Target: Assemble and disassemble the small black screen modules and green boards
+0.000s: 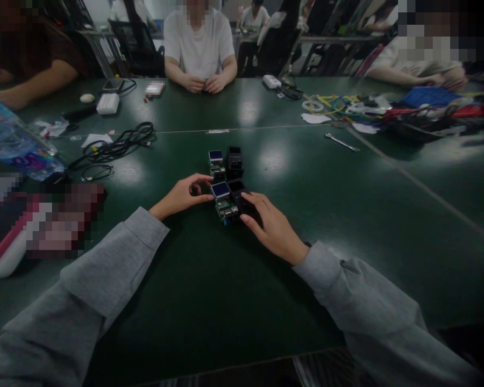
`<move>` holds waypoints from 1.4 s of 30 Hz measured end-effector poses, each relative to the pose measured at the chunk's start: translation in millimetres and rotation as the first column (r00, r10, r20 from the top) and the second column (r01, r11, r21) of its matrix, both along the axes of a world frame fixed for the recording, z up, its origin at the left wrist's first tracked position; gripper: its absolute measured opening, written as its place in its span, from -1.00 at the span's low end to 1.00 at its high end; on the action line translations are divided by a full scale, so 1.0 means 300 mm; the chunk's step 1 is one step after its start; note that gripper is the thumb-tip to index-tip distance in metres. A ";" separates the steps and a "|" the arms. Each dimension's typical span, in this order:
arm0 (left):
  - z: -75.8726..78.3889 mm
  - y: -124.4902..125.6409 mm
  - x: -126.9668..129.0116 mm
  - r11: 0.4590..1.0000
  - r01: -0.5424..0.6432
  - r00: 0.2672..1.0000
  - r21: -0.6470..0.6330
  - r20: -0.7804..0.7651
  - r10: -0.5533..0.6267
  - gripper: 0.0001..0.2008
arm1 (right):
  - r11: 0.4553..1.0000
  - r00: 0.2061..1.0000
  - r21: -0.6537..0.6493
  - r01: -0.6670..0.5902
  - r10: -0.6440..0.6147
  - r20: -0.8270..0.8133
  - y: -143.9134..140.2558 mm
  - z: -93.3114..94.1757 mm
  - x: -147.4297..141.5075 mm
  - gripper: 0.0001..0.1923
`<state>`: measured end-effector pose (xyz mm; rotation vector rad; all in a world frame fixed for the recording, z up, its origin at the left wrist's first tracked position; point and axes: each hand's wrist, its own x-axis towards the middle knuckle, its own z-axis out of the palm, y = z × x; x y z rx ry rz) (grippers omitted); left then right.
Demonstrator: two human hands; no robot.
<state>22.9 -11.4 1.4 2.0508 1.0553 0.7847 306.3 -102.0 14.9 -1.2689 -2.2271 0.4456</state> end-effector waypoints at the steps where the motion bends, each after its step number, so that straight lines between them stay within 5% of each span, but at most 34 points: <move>1: 0.001 0.000 -0.001 1.000 -0.002 1.000 0.007 -0.010 0.002 -0.43 | 1.000 1.000 0.000 -0.004 0.004 -0.005 0.000 0.002 0.001 -0.45; 16: 0.003 0.013 -0.017 0.998 0.044 0.999 -0.042 -0.024 -0.045 -0.67 | 0.994 0.988 0.102 -0.040 0.055 -0.147 0.024 0.018 0.022 -0.66; 25: -0.013 0.035 -0.007 0.986 -0.164 0.974 -0.014 0.158 0.164 -0.64 | 0.934 0.990 0.332 0.132 -0.107 -0.094 0.284 -0.060 0.072 -0.59; 31: -0.027 0.040 0.002 0.993 -0.112 0.992 0.027 0.069 0.110 -0.60 | 0.965 0.996 0.252 0.065 -0.077 0.041 0.387 -0.085 0.028 -0.50; 36: -0.019 0.029 0.003 0.989 -0.081 0.987 0.127 -0.124 0.097 -0.60 | 0.975 1.000 0.223 0.005 -0.010 0.022 0.384 -0.083 0.022 -0.54; 42: -0.015 0.019 0.001 0.986 -0.058 0.988 0.158 -0.132 0.079 -0.60 | 0.970 0.999 0.240 -0.045 0.042 0.014 0.372 -0.084 0.023 -0.57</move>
